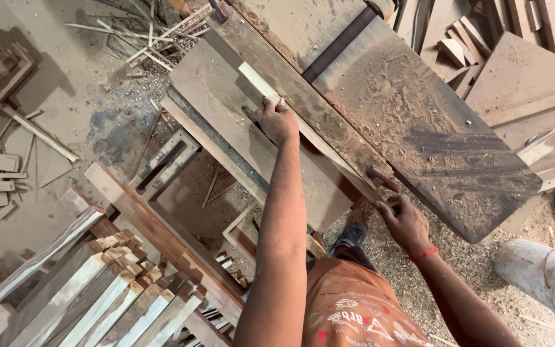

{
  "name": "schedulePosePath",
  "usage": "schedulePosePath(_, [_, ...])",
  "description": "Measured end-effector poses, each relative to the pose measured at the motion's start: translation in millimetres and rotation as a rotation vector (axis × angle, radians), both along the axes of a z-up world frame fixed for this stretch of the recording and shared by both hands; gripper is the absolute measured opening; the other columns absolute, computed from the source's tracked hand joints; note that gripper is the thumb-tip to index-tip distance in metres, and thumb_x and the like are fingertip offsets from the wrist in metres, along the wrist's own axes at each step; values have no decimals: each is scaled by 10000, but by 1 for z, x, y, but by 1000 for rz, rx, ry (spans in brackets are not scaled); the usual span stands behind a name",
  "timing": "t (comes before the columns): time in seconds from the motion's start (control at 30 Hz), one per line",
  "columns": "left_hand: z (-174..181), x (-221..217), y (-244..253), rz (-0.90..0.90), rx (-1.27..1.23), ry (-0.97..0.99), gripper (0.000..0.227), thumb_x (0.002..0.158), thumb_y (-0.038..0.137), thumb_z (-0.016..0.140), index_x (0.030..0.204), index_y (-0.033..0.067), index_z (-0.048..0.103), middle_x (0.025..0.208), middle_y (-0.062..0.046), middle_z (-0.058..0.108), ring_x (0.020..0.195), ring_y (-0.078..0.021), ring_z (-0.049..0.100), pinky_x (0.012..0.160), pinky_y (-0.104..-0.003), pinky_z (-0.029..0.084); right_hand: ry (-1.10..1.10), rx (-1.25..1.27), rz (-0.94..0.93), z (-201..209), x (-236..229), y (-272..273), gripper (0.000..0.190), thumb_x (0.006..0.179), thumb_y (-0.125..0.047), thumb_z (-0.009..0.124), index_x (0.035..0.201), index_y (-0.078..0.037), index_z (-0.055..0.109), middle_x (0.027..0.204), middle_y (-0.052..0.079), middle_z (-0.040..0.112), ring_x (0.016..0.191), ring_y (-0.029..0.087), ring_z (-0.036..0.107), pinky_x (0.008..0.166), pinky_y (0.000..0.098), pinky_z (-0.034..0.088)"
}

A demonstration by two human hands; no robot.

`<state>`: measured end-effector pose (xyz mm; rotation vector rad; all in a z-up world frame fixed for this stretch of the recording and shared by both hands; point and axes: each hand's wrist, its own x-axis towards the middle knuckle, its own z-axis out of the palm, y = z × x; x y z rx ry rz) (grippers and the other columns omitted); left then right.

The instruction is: The person operates a table saw by hand to shape a piece of wood. They carefully guide the wood against the saw blade, then pick up and inspect various wood pieces from a nearby pile.

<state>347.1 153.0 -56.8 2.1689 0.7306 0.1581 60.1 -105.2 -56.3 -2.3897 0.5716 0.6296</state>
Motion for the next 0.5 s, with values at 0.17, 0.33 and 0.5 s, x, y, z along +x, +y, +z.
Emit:
schedulePosePath(0.17, [-1,9,6,5,-15,27,345,980,140,599,1297,9,639,1284,-180,566,981,-310,727,740,-336,662,-816,-323,234,-8,-11,10,614,904,-554,695,1269,-84,542,1271,174,540,1243,297,474,1066,470,382])
schedulePosePath(0.33, [-25,22,18,-27,22,-16,412,988,180,615,1355,-5,596,1303,-227,568,992,-355,721,752,-387,651,-856,-422,481,-2,2,16,439,894,-303,721,1293,-159,606,1409,202,527,1377,319,427,1163,500,307])
schedulePosePath(0.5, [-39,28,26,-38,65,-104,380,970,202,629,1283,-13,653,1262,-277,584,997,-411,709,765,-455,623,-821,-529,722,24,20,24,500,876,-140,694,1374,-172,671,1531,76,531,1454,260,434,1243,504,205])
